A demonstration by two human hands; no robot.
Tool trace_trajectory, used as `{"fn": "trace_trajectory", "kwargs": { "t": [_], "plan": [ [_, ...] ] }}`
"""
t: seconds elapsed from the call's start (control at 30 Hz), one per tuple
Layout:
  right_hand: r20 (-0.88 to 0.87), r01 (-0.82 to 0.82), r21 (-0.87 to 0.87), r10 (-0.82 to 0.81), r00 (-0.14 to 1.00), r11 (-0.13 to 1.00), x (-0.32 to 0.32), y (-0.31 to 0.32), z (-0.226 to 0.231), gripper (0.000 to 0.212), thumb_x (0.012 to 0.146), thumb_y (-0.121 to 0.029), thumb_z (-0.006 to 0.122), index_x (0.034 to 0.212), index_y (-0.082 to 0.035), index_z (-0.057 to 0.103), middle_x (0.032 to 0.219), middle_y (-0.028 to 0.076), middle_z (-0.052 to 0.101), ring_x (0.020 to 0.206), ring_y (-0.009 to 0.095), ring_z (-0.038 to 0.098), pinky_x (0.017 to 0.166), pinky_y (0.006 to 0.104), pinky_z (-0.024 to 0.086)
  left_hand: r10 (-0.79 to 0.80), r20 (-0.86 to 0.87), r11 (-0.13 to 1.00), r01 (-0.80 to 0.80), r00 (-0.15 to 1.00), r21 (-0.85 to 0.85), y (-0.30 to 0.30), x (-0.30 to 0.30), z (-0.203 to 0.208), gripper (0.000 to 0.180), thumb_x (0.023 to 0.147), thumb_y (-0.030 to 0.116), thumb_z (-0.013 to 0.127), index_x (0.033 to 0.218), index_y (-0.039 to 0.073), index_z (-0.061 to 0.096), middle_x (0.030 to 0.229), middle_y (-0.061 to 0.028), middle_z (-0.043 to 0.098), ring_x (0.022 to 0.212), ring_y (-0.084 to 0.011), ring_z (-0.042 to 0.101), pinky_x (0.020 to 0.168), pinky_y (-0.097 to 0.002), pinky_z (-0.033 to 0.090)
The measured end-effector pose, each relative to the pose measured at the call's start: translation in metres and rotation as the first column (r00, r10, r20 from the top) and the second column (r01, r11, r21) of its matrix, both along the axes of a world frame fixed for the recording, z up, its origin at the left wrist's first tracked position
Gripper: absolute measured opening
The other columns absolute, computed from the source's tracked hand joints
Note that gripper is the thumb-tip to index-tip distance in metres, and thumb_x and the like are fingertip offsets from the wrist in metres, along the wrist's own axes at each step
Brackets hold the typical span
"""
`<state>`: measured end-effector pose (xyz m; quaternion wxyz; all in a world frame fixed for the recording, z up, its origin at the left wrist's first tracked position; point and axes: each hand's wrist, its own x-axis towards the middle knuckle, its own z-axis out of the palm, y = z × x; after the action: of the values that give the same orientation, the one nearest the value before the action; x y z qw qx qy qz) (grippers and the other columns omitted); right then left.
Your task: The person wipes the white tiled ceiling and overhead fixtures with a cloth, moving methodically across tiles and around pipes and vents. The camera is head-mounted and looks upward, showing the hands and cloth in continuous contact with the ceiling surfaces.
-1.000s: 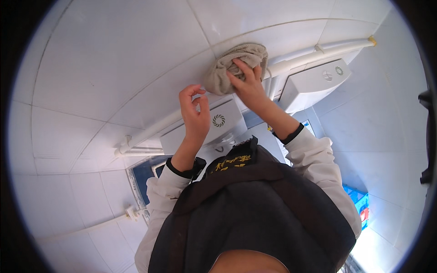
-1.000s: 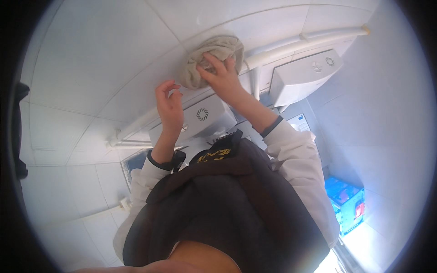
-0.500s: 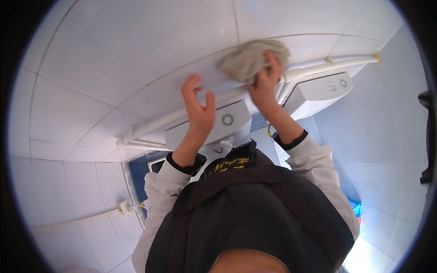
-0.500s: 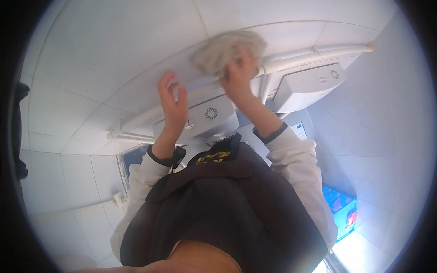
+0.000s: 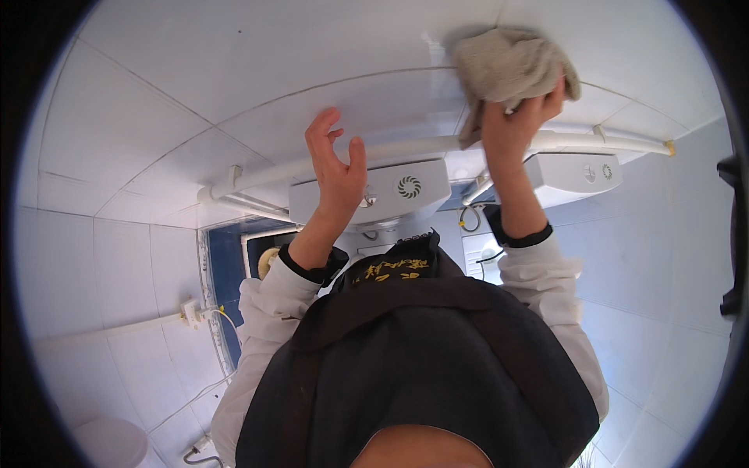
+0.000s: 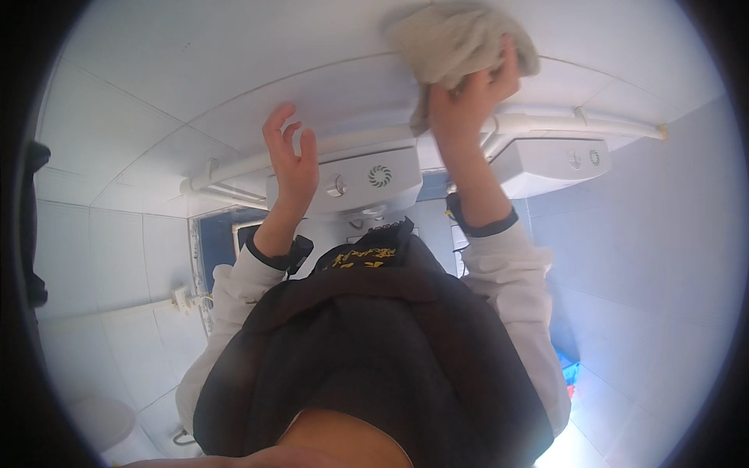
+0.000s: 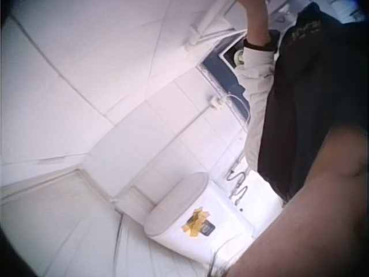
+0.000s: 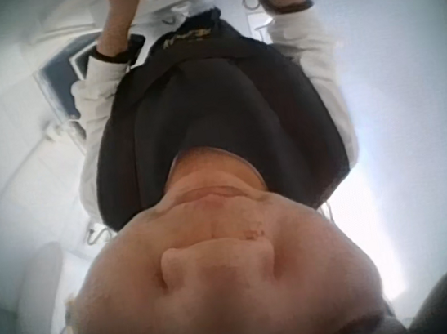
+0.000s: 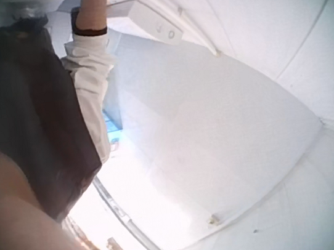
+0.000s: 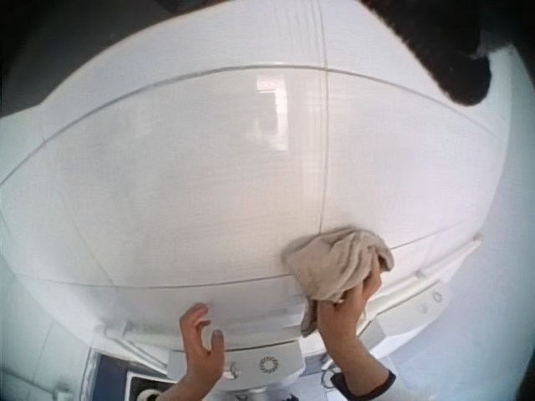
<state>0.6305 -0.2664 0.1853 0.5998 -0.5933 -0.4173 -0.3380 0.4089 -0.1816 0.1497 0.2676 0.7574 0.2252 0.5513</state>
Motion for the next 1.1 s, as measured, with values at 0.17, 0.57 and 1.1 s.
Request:
{"fn": "trace_trajectory", "kwargs": {
  "t": [0.17,0.57,1.1],
  "plan": [
    [0.429,-0.04,-0.331,0.188,0.883,0.943,-0.055,0.017,-0.051,0.048,0.059,-0.004,0.068,0.105,-0.017,0.068,0.134,0.011,0.047,0.122,0.032,0.036,0.101,0.042,0.028,0.0,0.075,1.0,0.003,0.997,-0.03,0.006,-0.009,-0.004,0.047,0.08,-0.003,0.053,0.125,0.0,0.04,0.129,-0.0164,0.039,0.117,-0.0278,0.042,0.089,-0.0372,0.044],
    [0.33,-0.052,0.032,0.039,0.943,0.998,-0.041,0.043,0.056,0.046,0.063,-0.02,0.076,0.104,-0.004,0.061,0.139,0.021,0.023,0.123,0.039,0.028,0.1,0.0494,0.026,0.084,0.08,0.995,-0.08,0.993,-0.052,0.026,-0.051,-0.005,0.045,0.082,-0.003,0.052,0.125,0.001,0.039,0.128,-0.0158,0.037,0.115,-0.0256,0.041,0.089,-0.0366,0.044],
    [0.442,-0.12,-0.202,0.199,0.874,0.972,-0.12,0.069,0.028,0.044,0.061,-0.016,0.068,0.104,-0.023,0.069,0.133,0.015,0.042,0.115,0.033,0.04,0.091,0.0458,0.029,0.121,0.119,0.986,-0.105,0.986,-0.132,0.036,-0.09,-0.016,0.05,0.079,-0.005,0.052,0.127,0.001,0.037,0.128,-0.016,0.036,0.115,-0.0266,0.043,0.089,-0.0363,0.045]
  ]
}}
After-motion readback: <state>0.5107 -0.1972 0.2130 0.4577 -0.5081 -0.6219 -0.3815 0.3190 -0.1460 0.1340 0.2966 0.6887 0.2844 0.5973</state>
